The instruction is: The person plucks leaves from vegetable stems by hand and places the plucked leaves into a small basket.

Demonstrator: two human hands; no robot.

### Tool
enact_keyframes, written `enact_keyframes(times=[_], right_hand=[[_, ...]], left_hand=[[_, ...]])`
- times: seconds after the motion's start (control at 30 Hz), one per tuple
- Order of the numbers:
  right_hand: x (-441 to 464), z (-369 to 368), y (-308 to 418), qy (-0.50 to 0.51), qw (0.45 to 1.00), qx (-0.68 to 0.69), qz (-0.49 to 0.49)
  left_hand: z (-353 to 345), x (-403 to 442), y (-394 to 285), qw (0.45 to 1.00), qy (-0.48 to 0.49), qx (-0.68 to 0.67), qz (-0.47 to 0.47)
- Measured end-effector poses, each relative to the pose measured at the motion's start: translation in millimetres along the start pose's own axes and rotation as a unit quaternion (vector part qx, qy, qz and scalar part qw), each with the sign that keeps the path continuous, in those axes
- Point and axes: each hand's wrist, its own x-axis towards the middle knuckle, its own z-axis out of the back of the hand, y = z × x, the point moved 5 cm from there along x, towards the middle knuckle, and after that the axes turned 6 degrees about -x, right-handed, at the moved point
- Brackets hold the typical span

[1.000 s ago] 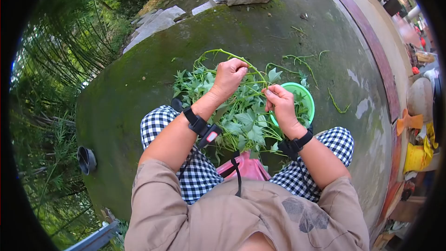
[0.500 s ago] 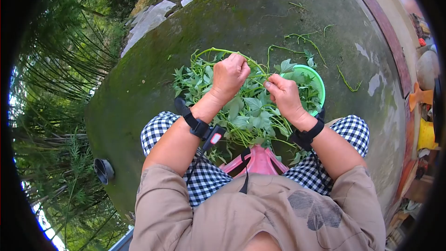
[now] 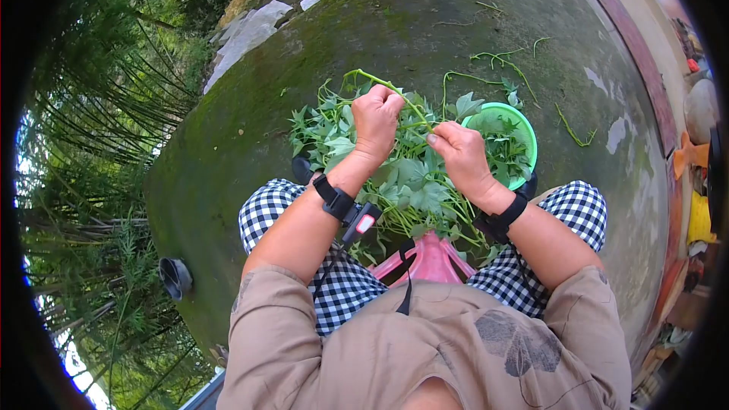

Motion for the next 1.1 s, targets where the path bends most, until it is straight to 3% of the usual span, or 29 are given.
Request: enact_keyframes(times=[0.13, 0.33, 0.53, 0.63, 0.73, 0.83, 0.93, 1.03, 1.1], right_hand=[[0, -3, 4, 0.016, 1.000, 0.019, -0.014], [0, -3, -2, 0.019, 0.997, 0.049, -0.057], [-3, -8, -12, 0.036, 0.991, 0.080, -0.105], [-3, -8, -23, 0.024, 0.986, 0.109, -0.127], [-2, -5, -32, 0.012, 0.984, 0.115, -0.137], [-3, -3, -33, 0.011, 0.988, 0.096, -0.120], [-5, 3, -21, -0.005, 0.997, 0.047, -0.062], [-3, 7, -15, -0.007, 0.998, 0.042, -0.035], [-3, 4, -18, 0.009, 0.995, 0.069, -0.071]], left_hand=[[0, 2, 11, 0.984, -0.019, -0.134, 0.120], [-4, 3, 18, 0.984, -0.030, -0.125, 0.126], [-7, -3, 29, 0.924, 0.009, -0.259, 0.282], [-11, -1, 24, 0.929, 0.070, -0.250, 0.263], [-18, -2, 7, 0.968, 0.119, -0.162, 0.149], [-16, -2, 7, 0.977, 0.107, -0.108, 0.149], [-15, 1, -2, 0.990, 0.085, 0.092, -0.065], [-10, 5, 1, 0.996, 0.038, 0.073, -0.030], [-10, 8, 16, 0.999, 0.022, 0.026, 0.014]])
